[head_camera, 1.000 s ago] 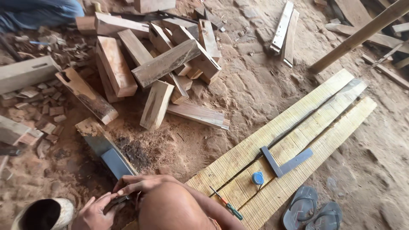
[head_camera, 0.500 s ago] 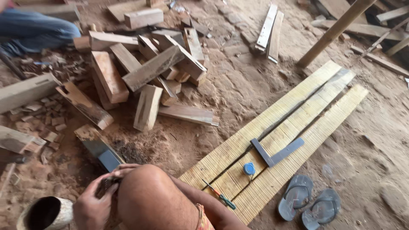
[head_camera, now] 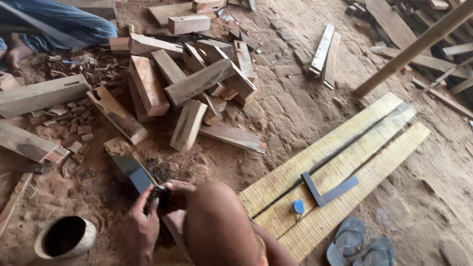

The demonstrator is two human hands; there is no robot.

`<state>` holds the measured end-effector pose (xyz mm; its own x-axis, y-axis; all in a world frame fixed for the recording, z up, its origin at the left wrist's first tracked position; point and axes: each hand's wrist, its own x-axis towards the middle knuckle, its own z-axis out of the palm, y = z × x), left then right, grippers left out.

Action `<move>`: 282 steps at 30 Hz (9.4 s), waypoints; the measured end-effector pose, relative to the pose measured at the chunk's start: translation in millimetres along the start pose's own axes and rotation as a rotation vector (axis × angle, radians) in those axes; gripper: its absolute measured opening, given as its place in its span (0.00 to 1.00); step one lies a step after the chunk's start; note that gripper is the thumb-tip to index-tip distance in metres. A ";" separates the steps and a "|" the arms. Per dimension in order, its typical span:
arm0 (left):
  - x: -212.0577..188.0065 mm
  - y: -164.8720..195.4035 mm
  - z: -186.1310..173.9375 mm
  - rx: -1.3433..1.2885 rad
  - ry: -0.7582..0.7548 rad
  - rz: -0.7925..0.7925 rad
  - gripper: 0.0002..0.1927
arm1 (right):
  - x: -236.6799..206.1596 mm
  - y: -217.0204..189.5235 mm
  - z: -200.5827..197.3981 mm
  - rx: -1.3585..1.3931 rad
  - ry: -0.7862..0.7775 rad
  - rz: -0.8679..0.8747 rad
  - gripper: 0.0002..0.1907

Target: The person sharpens a small metal tool on a grinding stone, repeatedly rubbing the blade against the stone and occasionally dipping it into a container of liquid. The person continues this process for the duration of the clip.

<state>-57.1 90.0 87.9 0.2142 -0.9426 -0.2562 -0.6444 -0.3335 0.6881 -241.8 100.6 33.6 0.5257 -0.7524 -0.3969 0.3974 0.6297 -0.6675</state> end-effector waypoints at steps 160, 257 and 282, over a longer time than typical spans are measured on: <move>162.7 -225.5 -62.1 0.347 -0.169 -0.221 0.10 | 173.3 29.5 -8.6 0.583 -0.093 0.195 0.40; 125.9 -221.6 -93.1 0.246 -0.347 -0.331 0.16 | 150.1 -12.4 -48.3 -0.037 0.294 -0.133 0.24; 167.2 -167.9 49.6 0.420 -0.367 0.824 0.43 | 154.1 -25.3 -43.3 -0.015 0.302 -0.227 0.24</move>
<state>50.6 -10.7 -104.2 -0.6119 -0.7895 -0.0490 -0.7124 0.5231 0.4678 -203.4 -39.6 -37.9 0.1792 -0.8969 -0.4043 0.4662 0.4393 -0.7679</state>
